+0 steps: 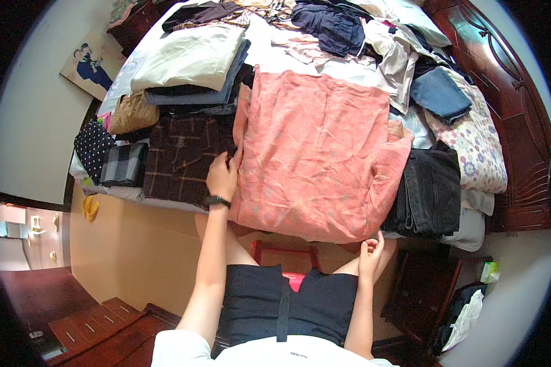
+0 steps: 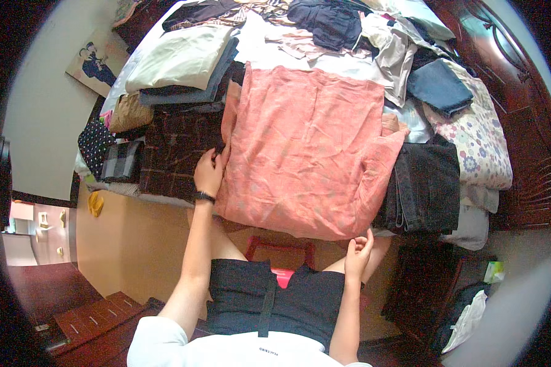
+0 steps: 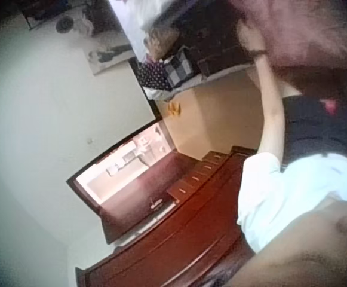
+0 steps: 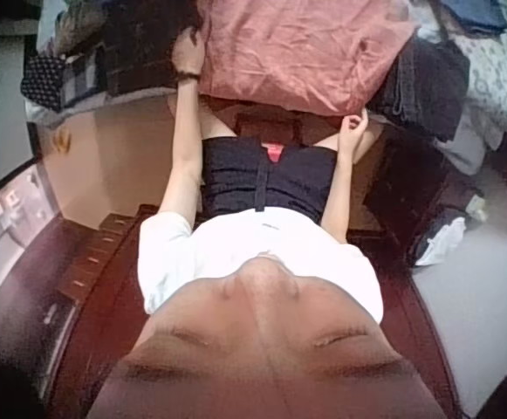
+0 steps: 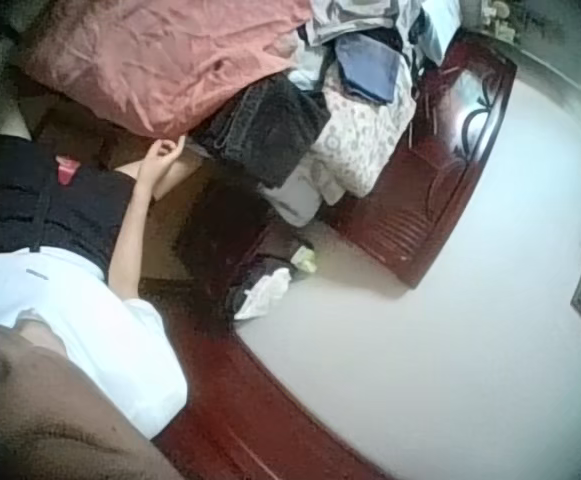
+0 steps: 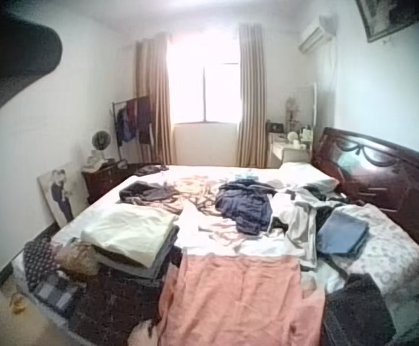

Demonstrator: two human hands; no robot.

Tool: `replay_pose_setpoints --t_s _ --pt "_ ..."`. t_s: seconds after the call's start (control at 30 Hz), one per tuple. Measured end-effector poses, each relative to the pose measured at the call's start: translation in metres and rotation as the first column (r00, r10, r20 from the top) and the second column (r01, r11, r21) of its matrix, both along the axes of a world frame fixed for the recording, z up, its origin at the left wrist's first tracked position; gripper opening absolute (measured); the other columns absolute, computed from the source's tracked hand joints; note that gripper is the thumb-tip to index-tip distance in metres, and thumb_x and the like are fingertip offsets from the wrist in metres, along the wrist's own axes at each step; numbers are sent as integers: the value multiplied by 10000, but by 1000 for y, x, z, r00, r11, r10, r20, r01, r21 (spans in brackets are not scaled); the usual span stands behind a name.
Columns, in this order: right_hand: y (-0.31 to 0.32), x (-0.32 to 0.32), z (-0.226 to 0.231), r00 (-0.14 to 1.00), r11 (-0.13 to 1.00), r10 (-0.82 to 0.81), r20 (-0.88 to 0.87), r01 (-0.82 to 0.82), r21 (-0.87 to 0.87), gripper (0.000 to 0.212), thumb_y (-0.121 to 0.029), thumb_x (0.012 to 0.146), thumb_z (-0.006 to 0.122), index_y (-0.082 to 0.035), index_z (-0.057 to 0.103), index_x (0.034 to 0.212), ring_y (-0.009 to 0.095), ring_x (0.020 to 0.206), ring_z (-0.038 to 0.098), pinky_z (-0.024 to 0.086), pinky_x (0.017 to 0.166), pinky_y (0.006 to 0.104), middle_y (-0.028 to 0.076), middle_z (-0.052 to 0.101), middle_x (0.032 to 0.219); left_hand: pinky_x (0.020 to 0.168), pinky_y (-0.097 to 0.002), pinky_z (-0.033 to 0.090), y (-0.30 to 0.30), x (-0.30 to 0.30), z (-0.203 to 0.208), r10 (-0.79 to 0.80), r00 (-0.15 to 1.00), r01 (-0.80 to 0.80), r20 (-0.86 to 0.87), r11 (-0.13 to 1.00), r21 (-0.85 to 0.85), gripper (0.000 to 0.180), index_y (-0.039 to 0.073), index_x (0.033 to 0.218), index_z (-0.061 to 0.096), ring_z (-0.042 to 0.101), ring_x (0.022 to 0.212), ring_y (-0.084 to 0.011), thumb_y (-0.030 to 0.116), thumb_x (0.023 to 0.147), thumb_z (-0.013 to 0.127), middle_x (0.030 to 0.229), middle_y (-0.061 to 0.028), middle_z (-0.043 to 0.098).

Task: Folding a pink traditional-style top on a bed.

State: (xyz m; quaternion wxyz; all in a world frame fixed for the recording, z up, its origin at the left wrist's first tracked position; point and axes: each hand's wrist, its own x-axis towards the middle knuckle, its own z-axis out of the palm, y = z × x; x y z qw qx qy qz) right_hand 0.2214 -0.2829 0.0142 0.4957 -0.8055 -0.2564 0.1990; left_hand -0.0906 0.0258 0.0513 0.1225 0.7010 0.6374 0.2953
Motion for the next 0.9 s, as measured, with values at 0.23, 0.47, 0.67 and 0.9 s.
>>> replay_pose_setpoints --t_s 0.23,0.47,0.67,0.9 --pt "0 17 15 995 992 1 -97 11 127 458 -5 877 536 -30 403 1315 90 763 526 450 700 220 29 570 905 710 -449 489 71 29 -21 -1 977 -16 -213 997 -78 310 50 1023 582 623 831 -357 321 892 507 1023 -174 621" --pt "-9 7 20 973 994 77 -220 -57 97 451 -8 892 514 -18 382 1322 98 769 539 477 731 244 48 576 916 747 -395 432 86 40 24 -190 966 97 178 897 432 118 12 815 545 546 839 -312 118 859 576 864 -133 573" --pt "29 -43 26 837 941 325 -441 -238 240 381 -75 928 503 1 417 1292 120 872 565 498 773 263 72 582 991 808 -365 458 23 82 88 -377 795 12 476 794 608 119 -9 852 457 595 898 -281 72 937 473 996 -196 607" --pt "87 -68 58 395 904 423 -815 -127 407 610 -531 941 378 -67 392 1336 159 977 560 449 861 316 63 565 1095 886 -415 475 -86 109 66 -887 443 858 -132 376 349 124 119 855 640 585 1065 -258 182 748 638 1169 -115 599"
